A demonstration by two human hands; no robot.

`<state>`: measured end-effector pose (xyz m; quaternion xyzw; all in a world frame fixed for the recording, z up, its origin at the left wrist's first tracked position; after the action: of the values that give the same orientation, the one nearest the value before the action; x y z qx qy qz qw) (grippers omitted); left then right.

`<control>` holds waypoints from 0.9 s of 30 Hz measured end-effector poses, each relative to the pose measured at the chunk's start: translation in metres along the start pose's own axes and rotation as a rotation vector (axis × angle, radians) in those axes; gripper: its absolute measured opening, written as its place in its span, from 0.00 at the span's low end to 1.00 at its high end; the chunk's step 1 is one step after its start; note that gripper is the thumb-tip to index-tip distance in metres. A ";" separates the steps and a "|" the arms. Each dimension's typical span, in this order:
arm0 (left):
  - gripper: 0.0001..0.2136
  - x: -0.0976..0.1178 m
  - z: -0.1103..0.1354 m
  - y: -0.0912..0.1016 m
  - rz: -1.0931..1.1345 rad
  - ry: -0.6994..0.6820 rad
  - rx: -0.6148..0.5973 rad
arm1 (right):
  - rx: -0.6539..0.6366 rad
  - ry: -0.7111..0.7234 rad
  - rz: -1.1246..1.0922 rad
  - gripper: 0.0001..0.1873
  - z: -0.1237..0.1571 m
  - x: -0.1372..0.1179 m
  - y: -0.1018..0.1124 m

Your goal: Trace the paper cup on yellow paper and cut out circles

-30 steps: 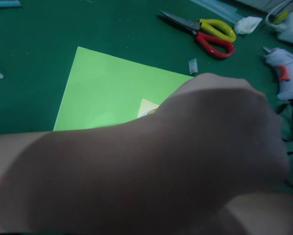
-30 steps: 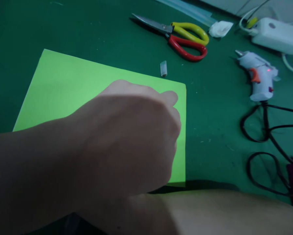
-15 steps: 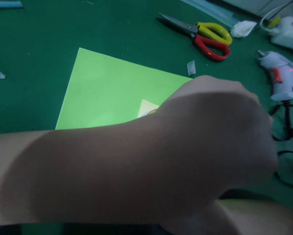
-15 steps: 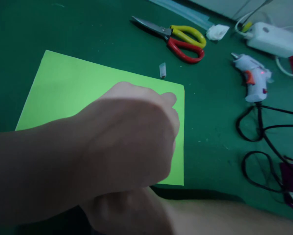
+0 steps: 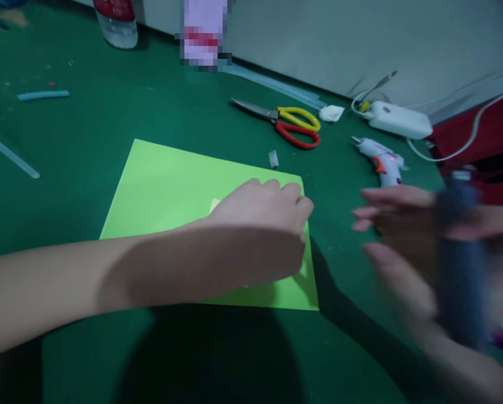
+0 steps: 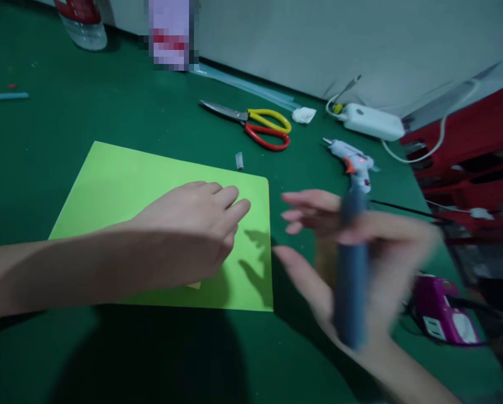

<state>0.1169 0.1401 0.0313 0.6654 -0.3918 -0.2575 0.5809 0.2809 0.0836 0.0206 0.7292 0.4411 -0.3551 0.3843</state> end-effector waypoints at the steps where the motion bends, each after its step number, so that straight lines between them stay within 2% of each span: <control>1: 0.15 0.000 0.001 -0.001 0.007 0.020 0.068 | -0.013 0.018 -0.047 0.19 -0.007 0.006 -0.008; 3: 0.17 -0.001 0.004 -0.004 -0.037 -0.022 0.224 | -0.076 -0.006 -0.176 0.22 -0.016 0.018 -0.022; 5: 0.20 -0.001 0.005 -0.007 -0.055 -0.012 0.276 | -0.103 -0.058 -0.272 0.24 -0.020 0.028 -0.032; 9: 0.26 -0.002 0.004 -0.005 -0.007 0.088 0.249 | -0.115 -0.095 -0.338 0.27 -0.017 0.039 -0.043; 14: 0.26 0.000 0.004 0.001 -0.023 0.061 0.232 | -0.259 -0.065 -0.264 0.31 -0.007 0.043 -0.056; 19: 0.26 0.000 0.006 0.000 -0.023 0.019 0.270 | -0.337 -0.048 -0.345 0.40 -0.011 0.041 -0.065; 24: 0.24 -0.002 0.004 0.002 0.024 0.002 0.321 | -0.386 0.023 -0.327 0.41 -0.018 0.045 -0.065; 27: 0.22 0.002 0.007 0.008 -0.012 0.011 0.370 | -0.371 0.029 -0.286 0.38 -0.019 0.047 -0.065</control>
<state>0.1106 0.1341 0.0377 0.7646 -0.4253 -0.1806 0.4493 0.2419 0.1383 -0.0271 0.5813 0.6031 -0.3083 0.4509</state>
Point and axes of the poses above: each hand's wrist, its own z-axis away from the middle knuckle, its own y-axis out of the back of the hand, x = y × z, the point moved 1 cm from there along -z, towards the middle knuckle, and after that the axes turned 15 degrees about x, right-handed, at the moved point
